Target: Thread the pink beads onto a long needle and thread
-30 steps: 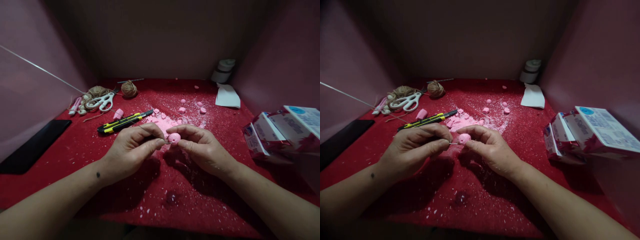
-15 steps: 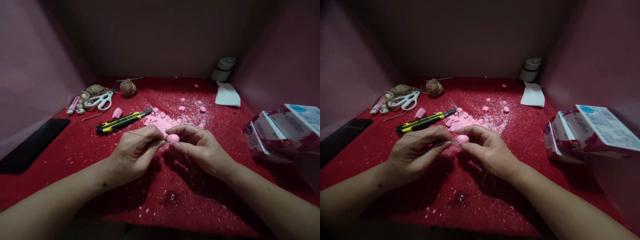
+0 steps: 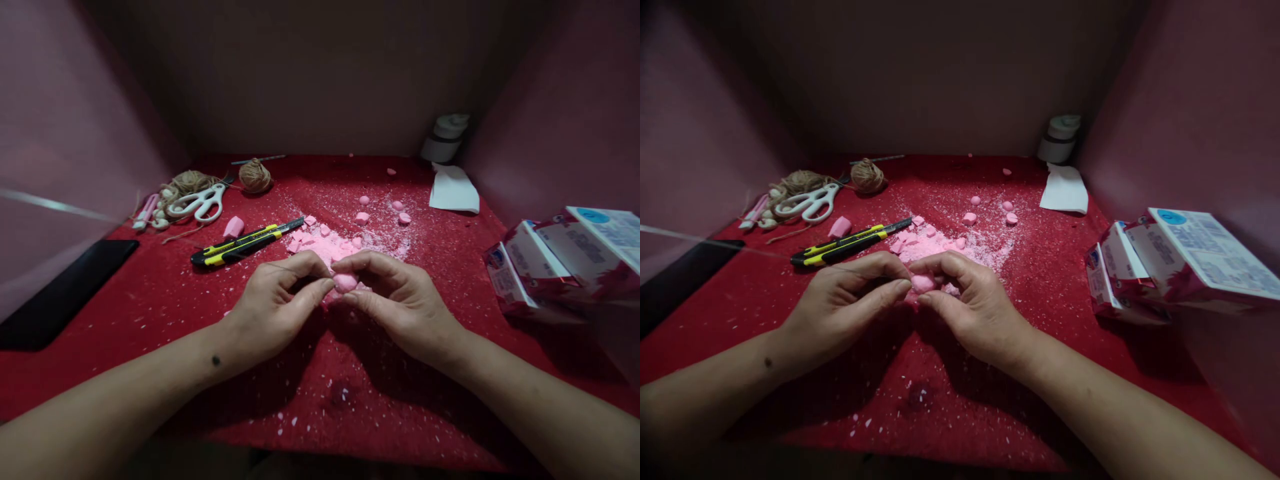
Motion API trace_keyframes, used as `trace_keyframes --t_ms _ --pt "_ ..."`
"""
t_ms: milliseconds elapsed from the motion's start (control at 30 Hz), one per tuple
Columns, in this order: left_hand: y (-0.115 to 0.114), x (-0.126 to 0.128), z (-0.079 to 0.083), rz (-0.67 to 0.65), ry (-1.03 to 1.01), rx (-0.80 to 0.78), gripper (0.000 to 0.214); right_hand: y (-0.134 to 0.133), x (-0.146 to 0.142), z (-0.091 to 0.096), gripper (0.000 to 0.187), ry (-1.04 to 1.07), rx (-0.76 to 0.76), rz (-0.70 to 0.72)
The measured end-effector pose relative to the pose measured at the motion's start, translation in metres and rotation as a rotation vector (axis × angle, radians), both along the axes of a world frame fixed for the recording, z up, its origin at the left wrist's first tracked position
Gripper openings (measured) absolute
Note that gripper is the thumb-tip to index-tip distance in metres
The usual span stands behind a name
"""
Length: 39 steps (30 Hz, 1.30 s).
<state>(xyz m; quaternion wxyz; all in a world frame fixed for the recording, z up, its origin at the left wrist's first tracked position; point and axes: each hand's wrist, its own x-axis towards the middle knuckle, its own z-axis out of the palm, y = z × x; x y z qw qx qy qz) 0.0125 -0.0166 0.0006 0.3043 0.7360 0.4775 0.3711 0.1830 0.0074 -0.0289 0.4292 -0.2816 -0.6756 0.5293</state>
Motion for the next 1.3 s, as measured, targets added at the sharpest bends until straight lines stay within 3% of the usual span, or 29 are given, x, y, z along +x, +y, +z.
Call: trace_keyframes --t_ms 233,367,467,600,700,767,900,1167,1233,1300 --pt "0.003 -0.006 -0.001 -0.048 -0.36 -0.52 0.012 0.0 0.0 0.0 0.022 0.007 0.073 -0.007" --pt "0.005 -0.009 -0.006 -0.051 -0.488 -0.62 0.011 0.0 -0.002 0.002 0.022 0.117 -0.042 0.036" --pt "0.005 -0.009 -0.006 -0.048 -0.44 -0.543 0.009 0.0 -0.003 0.004 0.018 0.2 -0.151 0.055" --pt "0.0 -0.006 -0.007 0.026 -0.154 -0.107 0.007 0.0 -0.004 0.006 0.02 0.22 -0.268 0.079" --pt "-0.004 -0.005 -0.011 0.02 0.078 0.217 0.009 0.0 -0.003 0.006 0.012 0.17 -0.228 0.025" --pt "-0.005 -0.005 -0.013 -0.011 0.192 0.31 0.01 0.001 -0.003 0.005 0.009 0.128 -0.157 -0.008" --pt "-0.003 -0.003 -0.01 -0.057 0.247 0.288 0.014 0.001 -0.002 0.003 0.01 0.082 -0.108 0.013" --pt "0.003 -0.005 -0.003 -0.019 -0.172 -0.193 0.008 -0.002 -0.004 0.004 0.017 0.168 -0.178 0.009" --pt "0.002 -0.004 -0.006 0.015 -0.173 -0.141 0.009 -0.002 -0.004 0.004 0.016 0.123 -0.125 -0.016" --pt "-0.001 -0.002 -0.008 0.059 -0.073 0.055 0.009 -0.003 -0.004 0.004 0.014 0.066 -0.046 -0.049"
